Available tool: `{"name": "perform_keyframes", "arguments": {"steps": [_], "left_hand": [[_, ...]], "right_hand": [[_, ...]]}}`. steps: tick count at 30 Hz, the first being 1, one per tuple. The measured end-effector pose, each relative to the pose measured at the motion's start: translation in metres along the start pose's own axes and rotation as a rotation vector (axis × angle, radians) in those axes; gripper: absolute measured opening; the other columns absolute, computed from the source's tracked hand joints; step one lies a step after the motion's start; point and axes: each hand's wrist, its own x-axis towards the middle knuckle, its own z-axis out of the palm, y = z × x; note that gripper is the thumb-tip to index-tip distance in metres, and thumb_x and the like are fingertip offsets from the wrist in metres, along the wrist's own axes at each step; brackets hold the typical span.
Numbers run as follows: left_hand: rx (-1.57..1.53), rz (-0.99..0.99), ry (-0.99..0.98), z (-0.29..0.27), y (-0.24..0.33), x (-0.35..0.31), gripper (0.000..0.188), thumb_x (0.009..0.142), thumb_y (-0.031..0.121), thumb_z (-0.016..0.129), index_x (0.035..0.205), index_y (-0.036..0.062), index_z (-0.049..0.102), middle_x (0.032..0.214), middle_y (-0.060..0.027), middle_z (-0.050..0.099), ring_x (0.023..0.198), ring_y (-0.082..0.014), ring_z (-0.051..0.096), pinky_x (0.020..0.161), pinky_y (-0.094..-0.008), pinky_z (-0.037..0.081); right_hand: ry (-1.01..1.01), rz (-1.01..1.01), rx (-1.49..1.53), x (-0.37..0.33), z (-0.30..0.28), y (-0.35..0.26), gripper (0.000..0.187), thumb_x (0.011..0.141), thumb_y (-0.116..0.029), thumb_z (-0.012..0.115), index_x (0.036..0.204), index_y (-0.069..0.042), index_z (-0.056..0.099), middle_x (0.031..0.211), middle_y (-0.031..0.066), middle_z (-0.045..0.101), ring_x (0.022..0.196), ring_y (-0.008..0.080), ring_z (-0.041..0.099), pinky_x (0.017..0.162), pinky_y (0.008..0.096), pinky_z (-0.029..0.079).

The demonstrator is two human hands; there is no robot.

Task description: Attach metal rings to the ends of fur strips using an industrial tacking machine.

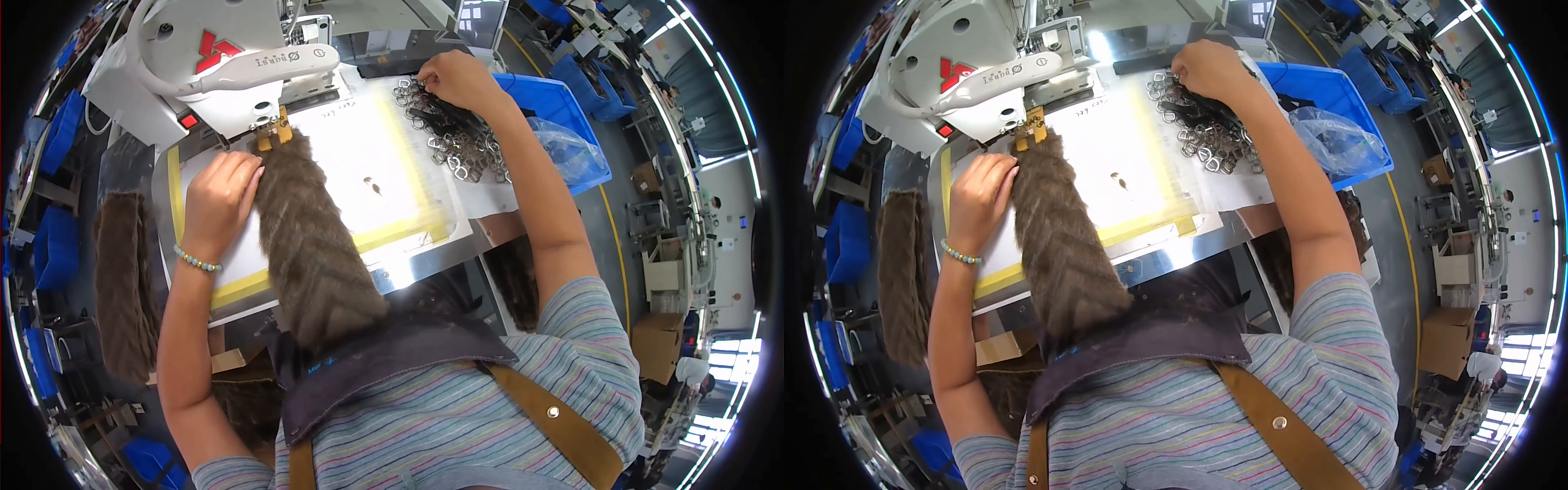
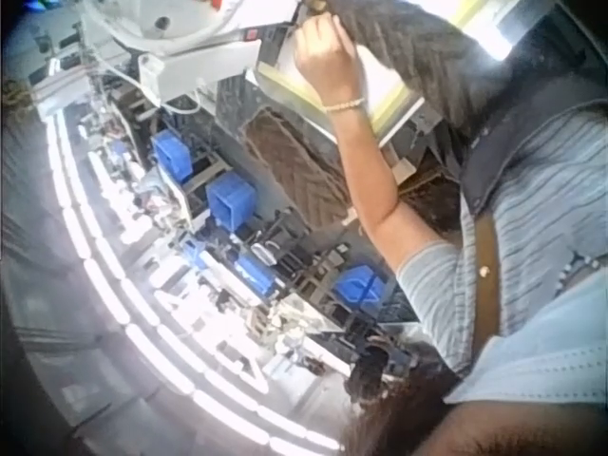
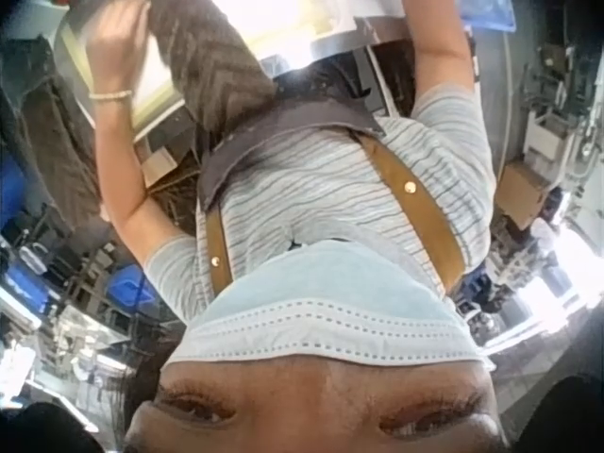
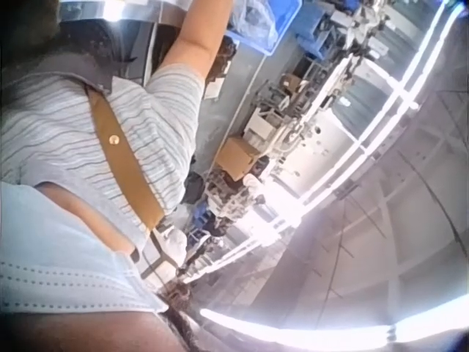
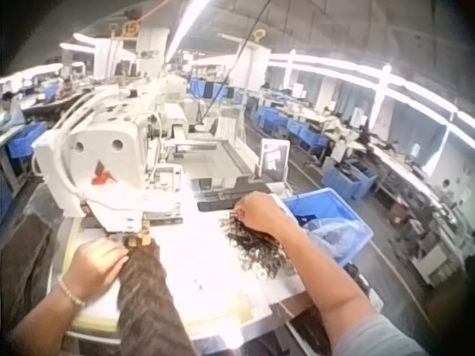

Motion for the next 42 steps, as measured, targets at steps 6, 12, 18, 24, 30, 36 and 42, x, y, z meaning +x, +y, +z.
{"name": "perform_keyframes", "arguments": {"steps": [6, 12, 18, 24, 30, 36, 42], "left_hand": [[-0.029, 0.017, 0.016, -0.001, 0.003, 0.002, 0.011, 0.092, 0.006, 0.078, 0.102, 0.0014, 0.075, 0.102, -0.0087, 0.074, 0.092, -0.0283, 0.072, 0.080, -0.0391, 0.059], [-0.106, 0.013, 0.018, -0.010, 0.018, 0.005, 0.012, 0.090, 0.005, 0.079, 0.101, 0.0006, 0.075, 0.100, -0.0085, 0.075, 0.091, -0.0283, 0.072, 0.079, -0.0386, 0.059], [-0.123, 0.041, 0.009, -0.010, 0.024, 0.008, 0.012, 0.090, 0.005, 0.079, 0.101, 0.0003, 0.075, 0.101, -0.0092, 0.076, 0.091, -0.0284, 0.072, 0.079, -0.0385, 0.059], [-0.119, 0.028, -0.005, -0.010, 0.022, 0.006, 0.012, 0.091, 0.006, 0.079, 0.101, 0.0004, 0.076, 0.101, -0.0093, 0.076, 0.092, -0.0288, 0.072, 0.079, -0.0385, 0.059], [-0.338, -0.114, 0.010, -0.016, 0.036, 0.010, 0.012, 0.094, 0.005, 0.077, 0.105, 0.0005, 0.077, 0.101, -0.0104, 0.077, 0.087, -0.0256, 0.073, 0.077, -0.0347, 0.059], [-1.260, -0.666, -0.107, -0.012, 0.057, 0.009, 0.031, 0.105, 0.011, 0.071, 0.132, -0.0039, 0.071, 0.111, -0.0104, 0.080, 0.092, -0.0106, 0.073, 0.086, -0.0257, 0.060], [-1.461, -0.796, -0.149, 0.000, 0.051, 0.002, 0.037, 0.110, 0.015, 0.066, 0.139, -0.0078, 0.064, 0.115, -0.0125, 0.077, 0.098, -0.0154, 0.075, 0.091, -0.0293, 0.062]], "right_hand": [[0.360, -0.105, 0.043, -0.013, -0.024, -0.001, 0.012, 0.092, -0.018, 0.074, 0.100, -0.013, 0.082, 0.095, 0.0089, 0.080, 0.090, 0.0348, 0.075, 0.080, 0.0465, 0.060], [-0.100, -0.059, 0.314, -0.083, -0.076, -0.048, 0.013, 0.091, -0.016, 0.073, 0.098, -0.009, 0.081, 0.095, 0.0104, 0.079, 0.092, 0.0327, 0.075, 0.080, 0.0453, 0.059], [-0.139, -0.056, 0.095, -0.111, -0.037, -0.059, 0.013, 0.088, -0.014, 0.073, 0.095, -0.008, 0.081, 0.094, 0.0123, 0.079, 0.092, 0.0345, 0.074, 0.080, 0.0463, 0.058], [-0.125, -0.041, 0.078, -0.109, -0.033, -0.065, 0.011, 0.087, -0.014, 0.072, 0.092, -0.008, 0.079, 0.091, 0.0116, 0.077, 0.090, 0.0350, 0.074, 0.079, 0.0474, 0.058], [-0.013, -0.039, 0.125, -0.100, -0.051, -0.062, 0.011, 0.087, -0.013, 0.078, 0.092, -0.004, 0.076, 0.084, 0.0078, 0.073, 0.077, 0.0241, 0.070, 0.069, 0.0369, 0.055], [0.264, -0.247, 0.379, -0.056, -0.062, -0.131, 0.009, 0.089, -0.019, 0.076, 0.094, -0.011, 0.076, 0.088, 0.0047, 0.072, 0.076, 0.0261, 0.071, 0.067, 0.0379, 0.055], [0.314, -0.502, 0.404, -0.036, -0.007, -0.200, 0.011, 0.091, -0.023, 0.075, 0.094, -0.013, 0.075, 0.081, 0.0062, 0.073, 0.066, 0.0300, 0.071, 0.058, 0.0409, 0.056]]}}
